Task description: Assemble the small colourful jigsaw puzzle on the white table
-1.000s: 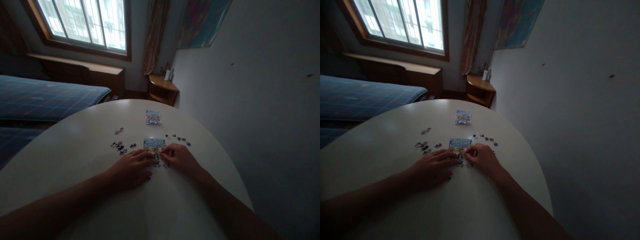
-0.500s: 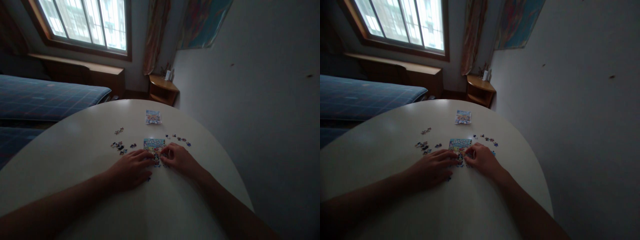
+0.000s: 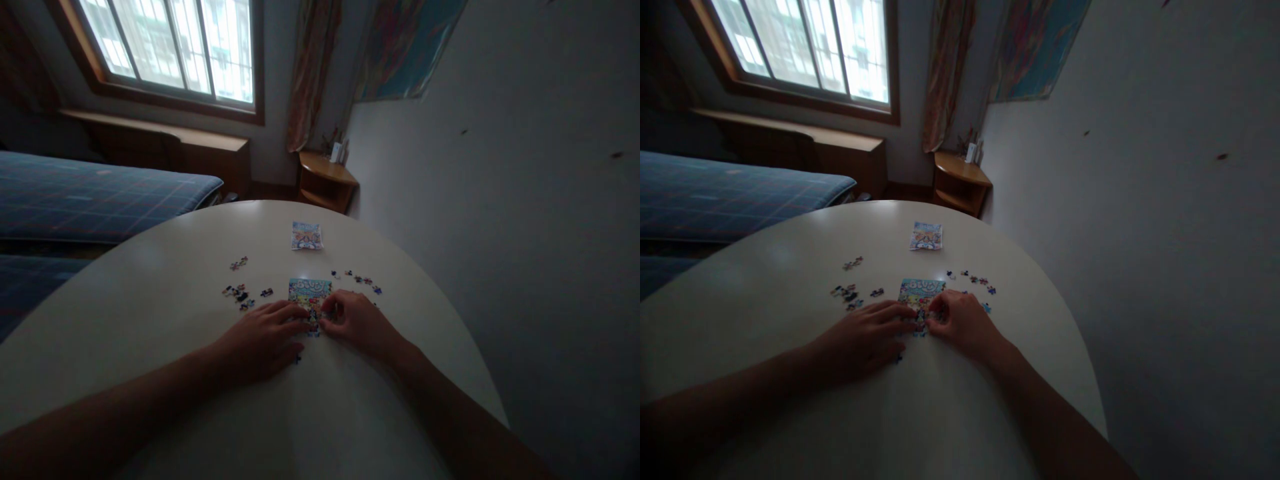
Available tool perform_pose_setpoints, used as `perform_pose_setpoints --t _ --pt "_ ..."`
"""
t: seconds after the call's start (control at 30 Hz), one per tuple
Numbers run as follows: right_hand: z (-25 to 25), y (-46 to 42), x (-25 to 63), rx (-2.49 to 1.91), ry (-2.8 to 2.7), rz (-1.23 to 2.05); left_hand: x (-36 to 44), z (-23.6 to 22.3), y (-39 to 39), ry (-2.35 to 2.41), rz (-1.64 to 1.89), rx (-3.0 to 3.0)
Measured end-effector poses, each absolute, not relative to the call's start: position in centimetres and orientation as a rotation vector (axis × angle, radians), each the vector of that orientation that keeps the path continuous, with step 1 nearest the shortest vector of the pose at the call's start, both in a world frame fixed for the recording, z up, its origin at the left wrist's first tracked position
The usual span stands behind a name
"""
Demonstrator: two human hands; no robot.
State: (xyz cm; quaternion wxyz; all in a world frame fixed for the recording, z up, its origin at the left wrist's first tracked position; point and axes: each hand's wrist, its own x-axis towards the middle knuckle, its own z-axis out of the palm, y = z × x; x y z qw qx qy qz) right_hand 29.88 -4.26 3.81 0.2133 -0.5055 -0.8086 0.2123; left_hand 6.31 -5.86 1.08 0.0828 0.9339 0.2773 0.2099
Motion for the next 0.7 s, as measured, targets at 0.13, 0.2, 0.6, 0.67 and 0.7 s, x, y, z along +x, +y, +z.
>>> perform_pose_setpoints --t 0.13,0.2,0.6,0.67,0.7 --pt "3.7 -4.1 30.0 -1.355 -2.183 0.744 6.4 1.1 -5.9 0.829 0.63 2.798" --pt "3.5 -3.7 30.3 -1.353 -2.127 0.792 6.4 1.0 -5.9 0.832 0.647 2.794" --pt "1.4 -1.2 30.7 -1.388 -2.004 0.664 6.4 0.5 -5.8 0.851 0.65 2.79" --pt "1.4 -1.2 30.6 -1.385 -2.019 0.668 6.4 0.6 -5.8 0.858 0.653 2.786" --pt "1.5 -1.2 30.6 -1.387 -2.026 0.665 6.5 0.6 -5.8 0.861 0.648 2.787"
